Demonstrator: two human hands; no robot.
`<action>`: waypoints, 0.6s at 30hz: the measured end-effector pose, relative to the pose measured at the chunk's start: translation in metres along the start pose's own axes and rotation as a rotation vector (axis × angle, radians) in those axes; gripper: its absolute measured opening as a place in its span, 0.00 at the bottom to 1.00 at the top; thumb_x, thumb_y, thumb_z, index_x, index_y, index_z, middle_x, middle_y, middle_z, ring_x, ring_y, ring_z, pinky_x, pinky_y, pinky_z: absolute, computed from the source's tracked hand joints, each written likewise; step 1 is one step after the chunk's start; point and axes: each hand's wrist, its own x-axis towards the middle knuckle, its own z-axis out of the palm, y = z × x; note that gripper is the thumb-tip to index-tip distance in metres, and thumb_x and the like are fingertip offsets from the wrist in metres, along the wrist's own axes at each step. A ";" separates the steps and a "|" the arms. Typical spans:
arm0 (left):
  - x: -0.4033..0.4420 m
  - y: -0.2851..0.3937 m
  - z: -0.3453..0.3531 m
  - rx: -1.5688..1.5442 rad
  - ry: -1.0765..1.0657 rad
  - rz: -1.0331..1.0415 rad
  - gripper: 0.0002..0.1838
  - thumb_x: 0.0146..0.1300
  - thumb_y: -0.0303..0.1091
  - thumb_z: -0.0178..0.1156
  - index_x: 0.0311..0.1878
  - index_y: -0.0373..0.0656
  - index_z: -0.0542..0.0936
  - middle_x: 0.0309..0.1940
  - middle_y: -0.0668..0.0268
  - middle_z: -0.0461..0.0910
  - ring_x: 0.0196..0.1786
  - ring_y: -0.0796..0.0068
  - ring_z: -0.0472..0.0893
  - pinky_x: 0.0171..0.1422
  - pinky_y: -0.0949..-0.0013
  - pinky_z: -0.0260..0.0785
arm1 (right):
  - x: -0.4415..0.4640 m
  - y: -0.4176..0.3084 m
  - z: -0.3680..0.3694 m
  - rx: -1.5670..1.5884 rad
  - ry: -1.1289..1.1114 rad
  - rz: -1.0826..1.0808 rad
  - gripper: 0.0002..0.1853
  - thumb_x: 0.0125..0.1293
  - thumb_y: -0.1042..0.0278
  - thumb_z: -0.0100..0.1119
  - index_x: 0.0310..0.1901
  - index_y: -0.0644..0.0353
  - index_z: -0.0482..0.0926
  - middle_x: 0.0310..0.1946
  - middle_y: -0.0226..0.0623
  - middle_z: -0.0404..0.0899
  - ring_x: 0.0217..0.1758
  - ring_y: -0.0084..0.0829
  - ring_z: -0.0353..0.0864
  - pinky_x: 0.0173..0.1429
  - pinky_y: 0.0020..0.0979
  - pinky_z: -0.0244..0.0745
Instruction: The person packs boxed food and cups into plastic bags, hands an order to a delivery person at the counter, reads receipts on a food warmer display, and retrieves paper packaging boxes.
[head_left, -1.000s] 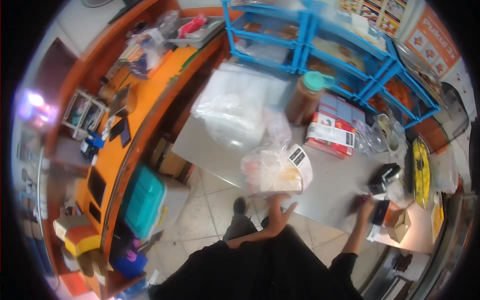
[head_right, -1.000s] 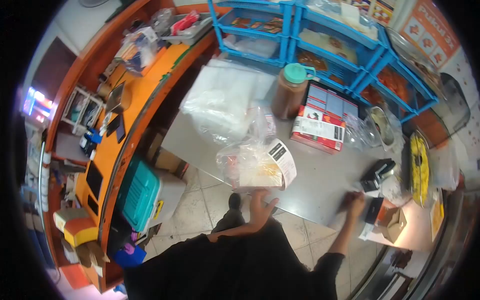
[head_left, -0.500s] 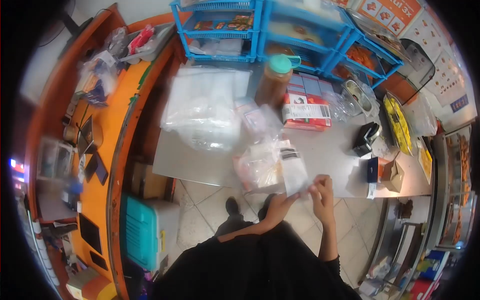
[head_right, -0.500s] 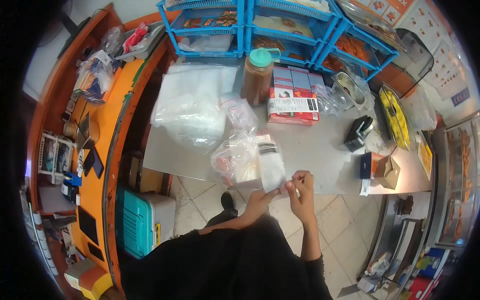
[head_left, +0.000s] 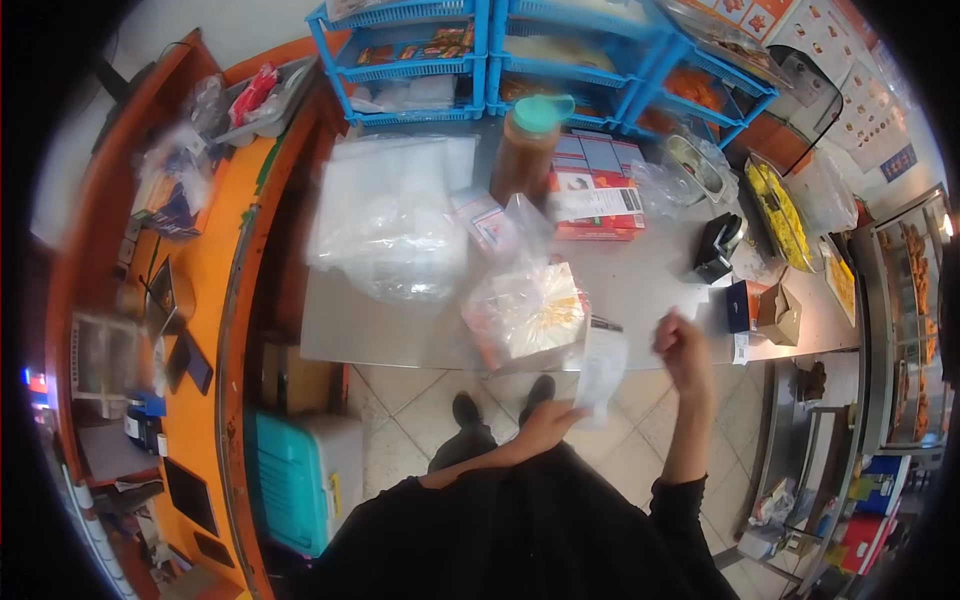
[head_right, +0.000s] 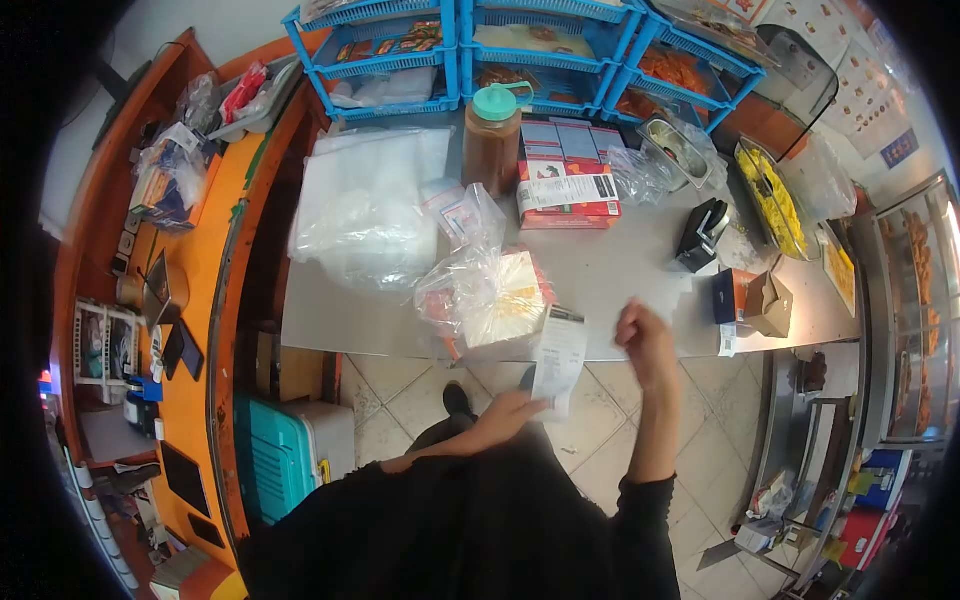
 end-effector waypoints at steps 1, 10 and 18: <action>-0.003 -0.004 0.003 -0.001 -0.003 0.000 0.15 0.60 0.38 0.48 0.42 0.35 0.73 0.23 0.67 0.74 0.27 0.83 0.67 0.35 0.76 0.62 | 0.000 -0.009 -0.004 0.092 0.105 -0.128 0.16 0.60 0.61 0.43 0.19 0.59 0.68 0.15 0.25 0.61 0.21 0.18 0.57 0.27 0.21 0.52; 0.015 0.055 0.002 -0.664 -0.050 -0.010 0.19 0.64 0.38 0.42 0.52 0.33 0.66 0.42 0.67 0.71 0.45 0.82 0.67 0.50 0.76 0.59 | -0.089 0.026 0.025 -0.287 0.076 -0.302 0.16 0.61 0.62 0.46 0.21 0.64 0.74 0.15 0.27 0.66 0.17 0.15 0.59 0.22 0.20 0.52; 0.025 0.033 0.019 -0.850 0.015 -0.134 0.17 0.62 0.36 0.44 0.50 0.35 0.67 0.40 0.68 0.71 0.44 0.83 0.68 0.48 0.77 0.60 | -0.084 0.091 0.037 -0.278 0.265 -0.023 0.21 0.60 0.59 0.48 0.14 0.64 0.70 0.11 0.24 0.64 0.17 0.14 0.59 0.21 0.20 0.53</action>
